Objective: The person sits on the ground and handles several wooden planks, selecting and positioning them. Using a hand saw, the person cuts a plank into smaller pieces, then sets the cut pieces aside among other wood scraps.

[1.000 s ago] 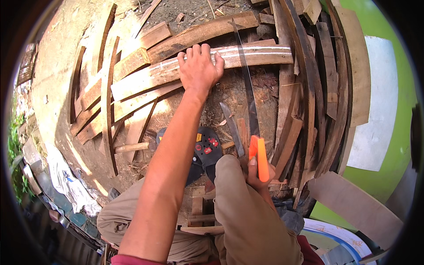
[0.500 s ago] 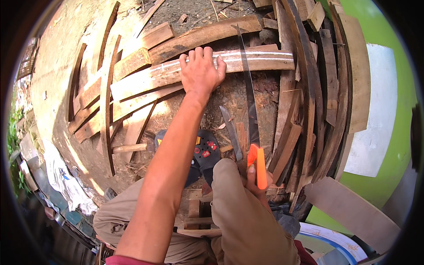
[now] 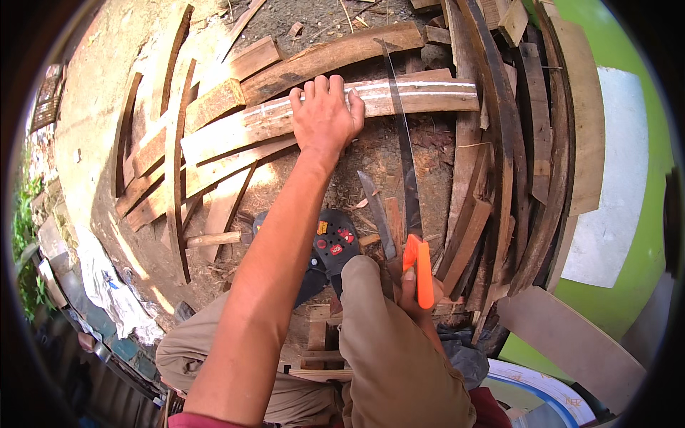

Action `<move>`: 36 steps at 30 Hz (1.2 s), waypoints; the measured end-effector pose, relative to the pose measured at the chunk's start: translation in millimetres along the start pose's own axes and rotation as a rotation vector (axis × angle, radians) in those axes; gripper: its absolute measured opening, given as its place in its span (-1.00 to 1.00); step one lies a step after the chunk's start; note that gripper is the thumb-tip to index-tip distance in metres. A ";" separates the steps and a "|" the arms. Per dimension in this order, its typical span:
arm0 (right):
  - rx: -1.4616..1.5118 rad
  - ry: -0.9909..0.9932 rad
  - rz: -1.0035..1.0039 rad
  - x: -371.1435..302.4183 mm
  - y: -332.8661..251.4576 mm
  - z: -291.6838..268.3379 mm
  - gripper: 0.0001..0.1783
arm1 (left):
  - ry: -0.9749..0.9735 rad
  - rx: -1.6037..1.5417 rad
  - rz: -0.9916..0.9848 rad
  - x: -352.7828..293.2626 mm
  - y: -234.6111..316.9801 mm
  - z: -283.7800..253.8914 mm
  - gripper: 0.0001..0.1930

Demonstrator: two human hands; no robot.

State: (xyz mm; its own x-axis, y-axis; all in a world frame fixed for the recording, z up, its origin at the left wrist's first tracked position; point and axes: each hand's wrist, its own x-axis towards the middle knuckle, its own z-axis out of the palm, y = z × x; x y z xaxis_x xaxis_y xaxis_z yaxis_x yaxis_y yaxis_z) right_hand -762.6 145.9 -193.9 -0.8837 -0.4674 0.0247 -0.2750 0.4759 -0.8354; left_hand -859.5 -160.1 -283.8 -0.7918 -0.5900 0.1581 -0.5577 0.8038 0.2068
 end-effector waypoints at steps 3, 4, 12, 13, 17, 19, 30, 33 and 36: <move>-0.019 0.005 -0.022 29.6 -4.7 14.8 -0.91 | -0.003 -0.017 0.007 2.0 2.5 -1.2 -0.72; 0.035 -0.025 0.094 52.9 -9.8 18.7 -0.91 | 0.004 -0.013 0.013 2.3 4.1 -0.3 -0.73; 0.033 -0.025 -0.015 18.6 10.1 20.9 -0.85 | 0.014 0.012 -0.003 -1.2 -4.8 0.2 -0.74; 0.031 0.004 -0.089 -2.1 19.7 15.1 -0.79 | 0.004 0.011 -0.010 -7.1 -5.4 -1.6 -0.74; 0.020 0.000 0.087 11.2 -1.3 0.3 -0.88 | 0.025 -0.037 0.012 5.1 2.2 0.7 -0.74; 0.061 -0.025 0.104 56.4 -4.5 19.7 -0.87 | 0.049 -0.008 0.003 0.3 -2.9 -0.2 -0.75; 0.001 0.007 -0.045 -19.3 19.8 0.6 -0.91 | 0.082 -0.008 0.027 0.9 2.2 0.8 -0.74; 0.023 -0.003 0.003 24.1 10.0 13.9 -0.89 | 0.022 -0.015 -0.003 0.7 1.8 0.2 -0.75; 0.226 0.007 0.215 104.4 -4.5 41.5 -0.87 | 0.049 -0.013 0.000 1.1 -2.7 3.1 -0.74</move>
State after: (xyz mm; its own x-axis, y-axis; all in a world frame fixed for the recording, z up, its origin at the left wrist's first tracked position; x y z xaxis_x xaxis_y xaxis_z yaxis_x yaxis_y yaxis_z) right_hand -837.9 64.1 -210.3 -0.9152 -0.3688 -0.1625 0.0088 0.3847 -0.9230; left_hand -859.7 -162.7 -287.2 -0.7783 -0.5934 0.2055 -0.5541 0.8029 0.2198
